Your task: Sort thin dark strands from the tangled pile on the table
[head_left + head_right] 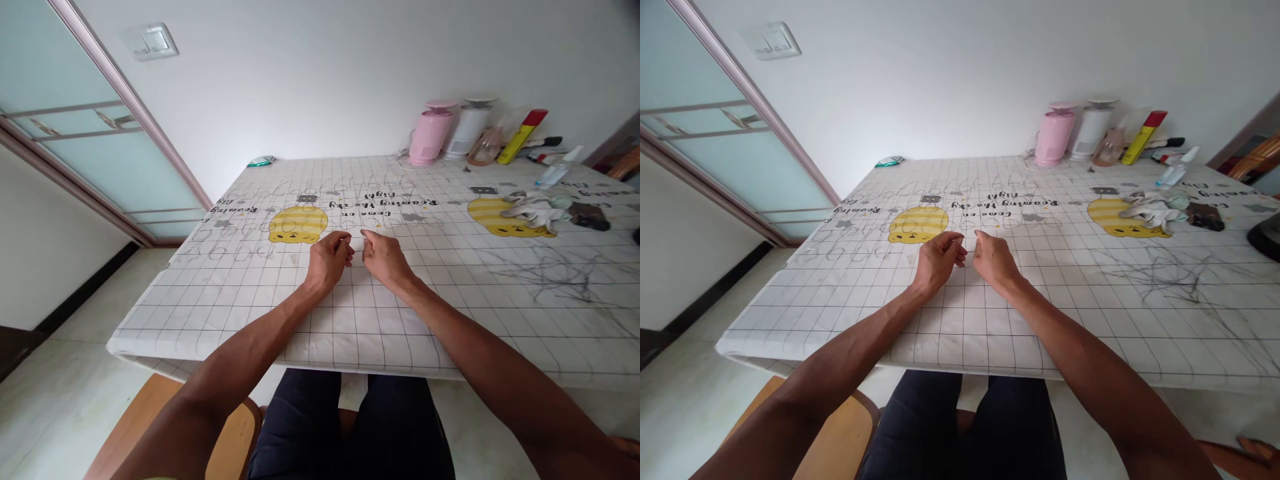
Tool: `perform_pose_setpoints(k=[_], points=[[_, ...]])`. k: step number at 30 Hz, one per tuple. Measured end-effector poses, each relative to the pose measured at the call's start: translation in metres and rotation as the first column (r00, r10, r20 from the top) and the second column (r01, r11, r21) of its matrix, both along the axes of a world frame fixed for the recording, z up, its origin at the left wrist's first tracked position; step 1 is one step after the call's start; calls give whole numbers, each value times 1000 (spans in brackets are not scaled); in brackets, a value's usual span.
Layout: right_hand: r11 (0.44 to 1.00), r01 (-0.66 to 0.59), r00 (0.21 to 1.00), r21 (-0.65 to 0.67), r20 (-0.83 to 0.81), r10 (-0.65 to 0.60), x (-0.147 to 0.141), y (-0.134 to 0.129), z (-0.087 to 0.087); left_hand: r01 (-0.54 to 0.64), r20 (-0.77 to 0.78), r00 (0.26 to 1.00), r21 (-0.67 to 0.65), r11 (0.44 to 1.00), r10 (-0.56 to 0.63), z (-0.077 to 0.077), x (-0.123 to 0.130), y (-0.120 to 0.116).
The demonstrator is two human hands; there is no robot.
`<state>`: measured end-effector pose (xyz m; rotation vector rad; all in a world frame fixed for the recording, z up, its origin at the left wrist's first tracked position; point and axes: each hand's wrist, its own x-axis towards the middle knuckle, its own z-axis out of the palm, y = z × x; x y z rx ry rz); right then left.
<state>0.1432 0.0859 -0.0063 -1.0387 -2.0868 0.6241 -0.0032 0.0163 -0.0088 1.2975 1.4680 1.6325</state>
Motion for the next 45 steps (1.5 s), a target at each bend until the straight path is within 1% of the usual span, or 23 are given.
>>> perform_pose_setpoints(k=[2, 4, 7, 9, 11, 13, 16, 17, 18, 21, 23, 26, 30, 33, 36, 40, 45], points=[[998, 11, 993, 56, 114, -17, 0, 0, -1, -11, -45, 999, -9, 1000, 11, -2, 1, -1], [996, 8, 982, 85, 186, -23, 0, 0, -3, -19, -72, 997, -17, 1000, 18, -4, 1, -1], [995, -9, 978, 94, 207, -10, -1, 1, -6, -20, -101, 995, -19, 1000, 18, -5, 1, 0], [997, -13, 990, 78, 142, 2, -2, 1, -5, -25, -116, 993, -17, 1000, 23, -5, 0, 0], [999, 0, 999, 40, 33, -1, -3, 1, -3, -44, -126, 991, -10, 999, 42, -5, 0, 1], [999, 3, 995, -49, -98, -8, -4, -1, 1, -70, -153, 986, -1, 998, 69, -4, 0, 2], [974, -57, 962, -220, -273, -6, -5, -7, 4, -98, -203, 974, 4, 995, 96, -3, -1, 2], [969, -74, 955, -236, -297, 1, -5, -9, 4, -103, -209, 973, 6, 995, 102, -2, -1, 2], [973, -81, 956, -218, -294, 14, -6, -10, 4, -106, -211, 972, 8, 994, 106, -1, 0, 1], [997, -55, 982, -52, -185, 45, -7, -11, 0, -100, -218, 971, 1, 995, 98, -1, 0, -1], [998, -45, 992, 47, -116, 51, -7, -10, -2, -91, -227, 970, -4, 996, 87, -1, 0, -2], [990, -58, 997, 127, -49, 65, -6, -8, -1, -83, -234, 969, -28, 996, 74, -2, 1, -4], [986, -91, 996, 137, -13, 93, -3, -5, 0, -61, -200, 979, -102, 993, 40, 0, 1, -4], [985, -119, 993, 127, 26, 116, -1, -3, 0, -25, -205, 979, -101, 995, 4, 0, 0, -4], [976, -143, 987, 164, 92, 130, 1, -1, 0, -1, -216, 976, -91, 996, -19, 0, -1, -5], [964, -182, 972, 196, 184, 146, 3, 0, 2, -2, -206, 978, -97, 995, -18, -1, 0, -7], [953, -216, 945, 212, 291, 150, 5, 0, 6, -7, -183, 983, -156, 988, -22, -1, 2, -7]])
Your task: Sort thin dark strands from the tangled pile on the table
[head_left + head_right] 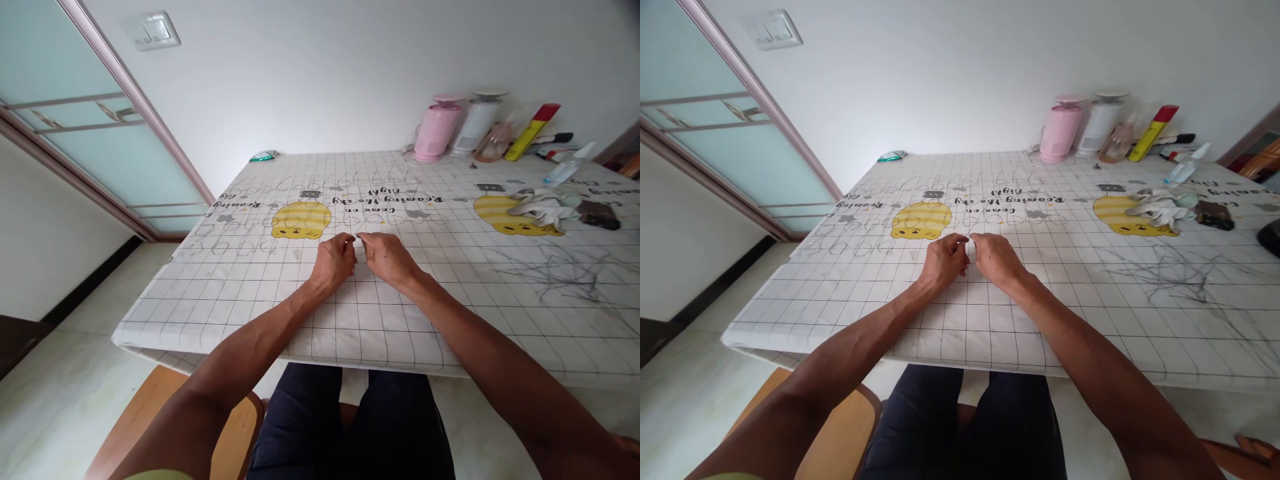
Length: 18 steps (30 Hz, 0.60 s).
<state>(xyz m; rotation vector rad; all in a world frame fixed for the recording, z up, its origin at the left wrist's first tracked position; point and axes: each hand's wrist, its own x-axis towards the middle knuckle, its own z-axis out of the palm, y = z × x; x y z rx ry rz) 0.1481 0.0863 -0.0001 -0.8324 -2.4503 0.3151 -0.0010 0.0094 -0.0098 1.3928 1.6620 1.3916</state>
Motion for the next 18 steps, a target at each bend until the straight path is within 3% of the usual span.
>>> perform_pose_setpoints(k=[5, 12, 15, 18], points=[[999, -25, 998, -39, 49, 27, 3, 1, 5, -10, -141, 990, -45, 999, 3, 0, -1, 2], [992, -69, 998, -105, -11, 69, 5, 2, 6, -35, -439, 896, 82, 996, 67, 1, -7, -1], [985, -96, 994, -143, -63, 88, 6, 4, 4, 9, -417, 908, 135, 991, 49, 3, -9, -2], [972, -97, 988, -212, -141, 68, 7, 7, 3, 50, -208, 978, 86, 995, -31, 7, -10, -1]])
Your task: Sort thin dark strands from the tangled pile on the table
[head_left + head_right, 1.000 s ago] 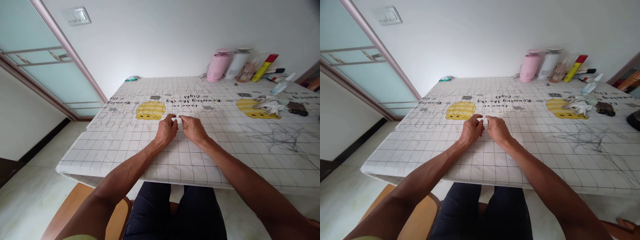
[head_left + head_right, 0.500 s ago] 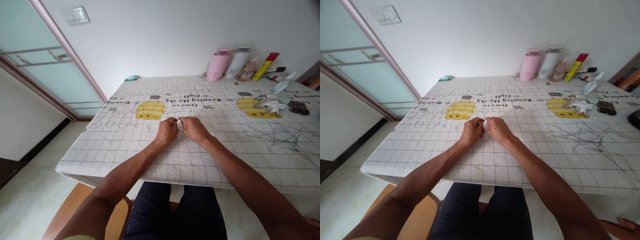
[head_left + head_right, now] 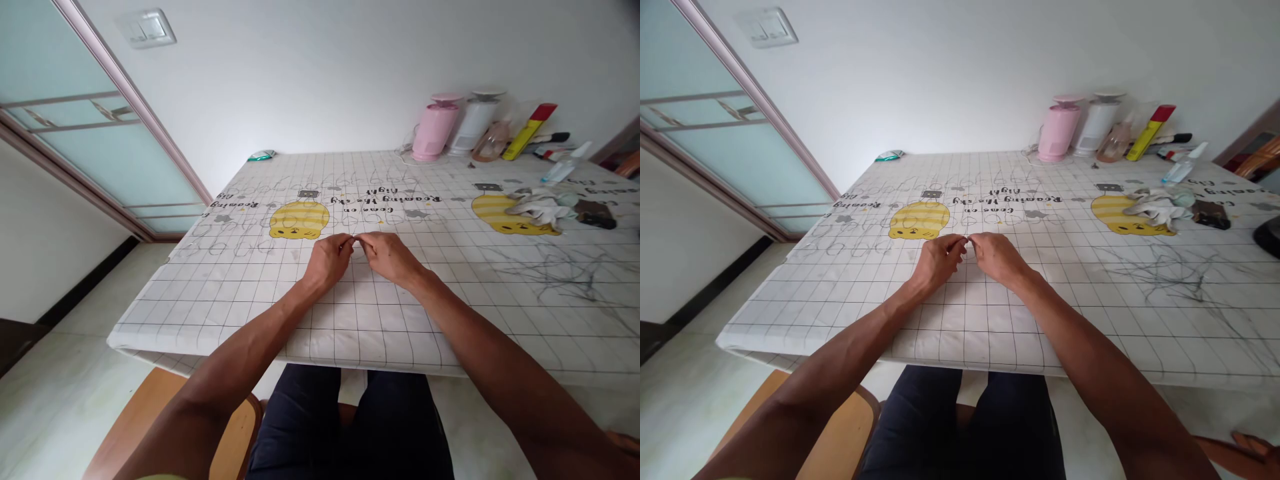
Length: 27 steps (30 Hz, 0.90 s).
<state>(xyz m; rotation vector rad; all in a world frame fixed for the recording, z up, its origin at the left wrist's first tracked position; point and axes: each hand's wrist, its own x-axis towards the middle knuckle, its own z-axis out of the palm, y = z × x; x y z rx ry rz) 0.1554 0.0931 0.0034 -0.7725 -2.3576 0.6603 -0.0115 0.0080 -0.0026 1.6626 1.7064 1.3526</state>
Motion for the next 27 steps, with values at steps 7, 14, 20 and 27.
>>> perform_pose_setpoints(k=[7, 14, 20, 27], points=[[865, -72, 960, -497, -269, -75, 5, 6, 7, -65, 452, 891, 26, 998, 46, 13, 0, 3], [762, -175, 909, -623, -400, -118, -8, -5, 3, -71, 476, 879, 104, 992, 13, 9, -1, 6], [710, -125, 895, -693, -387, -220, -15, -10, 0, -75, 429, 903, 80, 994, 34, 7, 3, 6], [631, -125, 837, -766, -423, -347, -20, -18, 5, -88, 434, 899, 35, 996, 64, 10, 5, 2]])
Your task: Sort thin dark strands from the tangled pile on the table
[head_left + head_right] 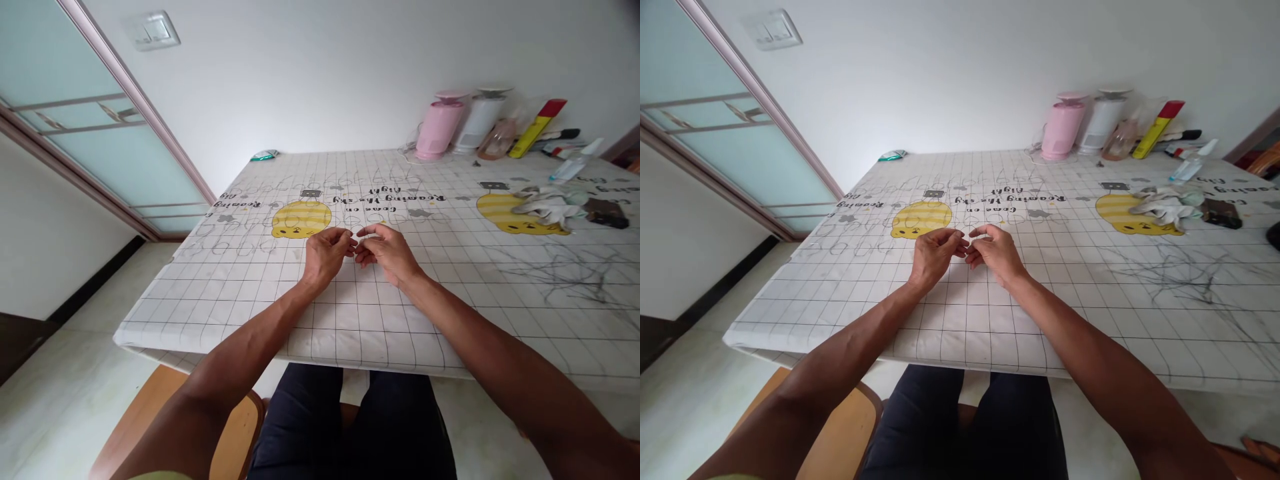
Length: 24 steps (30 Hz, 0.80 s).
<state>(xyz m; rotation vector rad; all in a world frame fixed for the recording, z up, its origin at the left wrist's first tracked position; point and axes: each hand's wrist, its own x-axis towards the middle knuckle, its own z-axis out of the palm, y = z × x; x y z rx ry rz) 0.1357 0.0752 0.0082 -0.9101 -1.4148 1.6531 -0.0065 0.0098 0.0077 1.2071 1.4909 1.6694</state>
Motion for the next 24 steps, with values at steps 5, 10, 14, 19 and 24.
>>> perform_pose_setpoints(k=[5, 10, 14, 19, 24], points=[[999, -51, 998, 5, 28, 51, 4, 2, -1, 41, 65, 997, -88, 995, -35, -3, -8, 3], [947, -73, 971, 314, 239, -4, 12, 13, -4, 111, 73, 992, -128, 986, -102, -1, -13, 4], [926, -26, 988, 377, 149, -33, 19, 22, 1, 231, 84, 972, -147, 962, -220, 6, -10, -2], [944, -167, 983, 284, -25, 181, 30, 27, 15, 516, 148, 855, -143, 845, -497, 13, -10, -10], [916, -327, 929, 234, -101, 357, 35, 26, 22, 684, 288, 721, -150, 714, -631, 18, -14, -13]])
